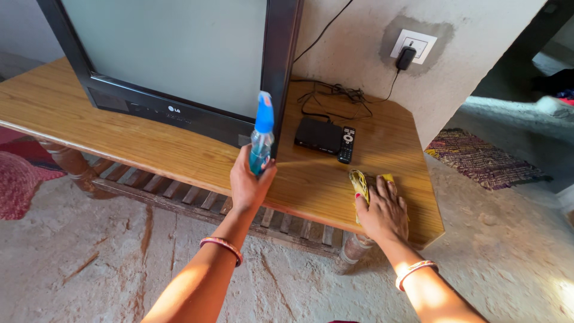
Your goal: The person wipes the side of a wooden bed frame with a cloth, then sprays cleaner onto the cloth and continues wiping. The person moves to a wooden TV stand and wipes its surface with the same cloth and cleaner.
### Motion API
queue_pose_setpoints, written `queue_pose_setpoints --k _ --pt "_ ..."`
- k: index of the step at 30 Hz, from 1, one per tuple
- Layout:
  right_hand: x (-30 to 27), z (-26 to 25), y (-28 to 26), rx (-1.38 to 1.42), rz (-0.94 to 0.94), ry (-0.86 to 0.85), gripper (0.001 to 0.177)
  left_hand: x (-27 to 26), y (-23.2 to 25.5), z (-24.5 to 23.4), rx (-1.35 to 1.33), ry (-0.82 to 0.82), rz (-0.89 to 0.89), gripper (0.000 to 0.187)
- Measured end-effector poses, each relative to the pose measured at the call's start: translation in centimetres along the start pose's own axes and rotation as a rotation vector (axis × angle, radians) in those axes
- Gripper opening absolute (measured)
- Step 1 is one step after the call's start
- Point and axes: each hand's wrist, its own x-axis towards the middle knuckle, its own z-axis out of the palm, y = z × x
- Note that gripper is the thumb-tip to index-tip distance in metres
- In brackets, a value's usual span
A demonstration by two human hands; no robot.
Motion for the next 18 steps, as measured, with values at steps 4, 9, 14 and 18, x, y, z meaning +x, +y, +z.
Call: queue_pose_setpoints --k 4,9,14,18 --pt "0.3 -0.9 -0.8 -0.011 0.013 -0.063 0.064 -0.1 -0.5 0.7 0.170 0.090 0.002 0.046" --pt "0.2 -1.3 -7.6 -0.016 0.012 -0.284 0.059 -0.1 -0.6 1.1 0.214 0.117 -0.087 0.049" --pt "2.0 0.3 -15.5 0.199 -0.335 -0.084 0.063 -0.3 -0.8 1.2 0.267 0.092 -0.103 0.051" --pt "3.4 0.7 -15.9 0.146 -0.472 -0.026 0.047 -0.2 -1.0 1.3 0.300 0.086 -0.111 0.048"
